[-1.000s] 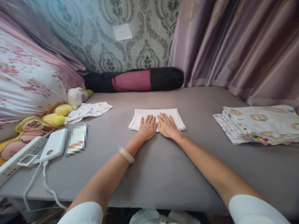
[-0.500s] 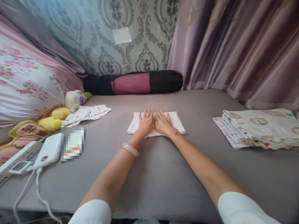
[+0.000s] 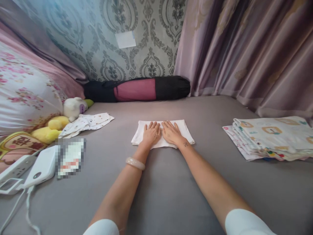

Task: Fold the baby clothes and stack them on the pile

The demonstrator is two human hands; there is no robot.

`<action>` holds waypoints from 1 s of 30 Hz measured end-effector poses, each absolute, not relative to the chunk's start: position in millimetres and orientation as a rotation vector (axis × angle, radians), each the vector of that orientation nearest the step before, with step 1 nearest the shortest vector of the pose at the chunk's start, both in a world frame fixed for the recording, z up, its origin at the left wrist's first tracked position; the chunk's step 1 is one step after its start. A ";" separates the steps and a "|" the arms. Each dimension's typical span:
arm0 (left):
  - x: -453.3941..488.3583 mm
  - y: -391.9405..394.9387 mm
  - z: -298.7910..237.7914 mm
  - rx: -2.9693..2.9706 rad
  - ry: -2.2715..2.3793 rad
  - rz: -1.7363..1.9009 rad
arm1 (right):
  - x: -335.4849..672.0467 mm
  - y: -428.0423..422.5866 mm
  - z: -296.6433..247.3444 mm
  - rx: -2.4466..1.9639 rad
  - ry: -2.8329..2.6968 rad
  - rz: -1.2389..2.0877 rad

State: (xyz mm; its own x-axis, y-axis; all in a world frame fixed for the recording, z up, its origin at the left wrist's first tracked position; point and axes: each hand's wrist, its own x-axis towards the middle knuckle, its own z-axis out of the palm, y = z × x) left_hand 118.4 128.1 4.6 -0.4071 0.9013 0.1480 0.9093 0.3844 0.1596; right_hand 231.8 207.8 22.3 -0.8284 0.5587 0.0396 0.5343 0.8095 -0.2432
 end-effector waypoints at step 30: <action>110.3 117.4 2.2 -1.527 -2.668 -0.265 | 242.8 213.9 13.1 -1.091 -2.762 0.370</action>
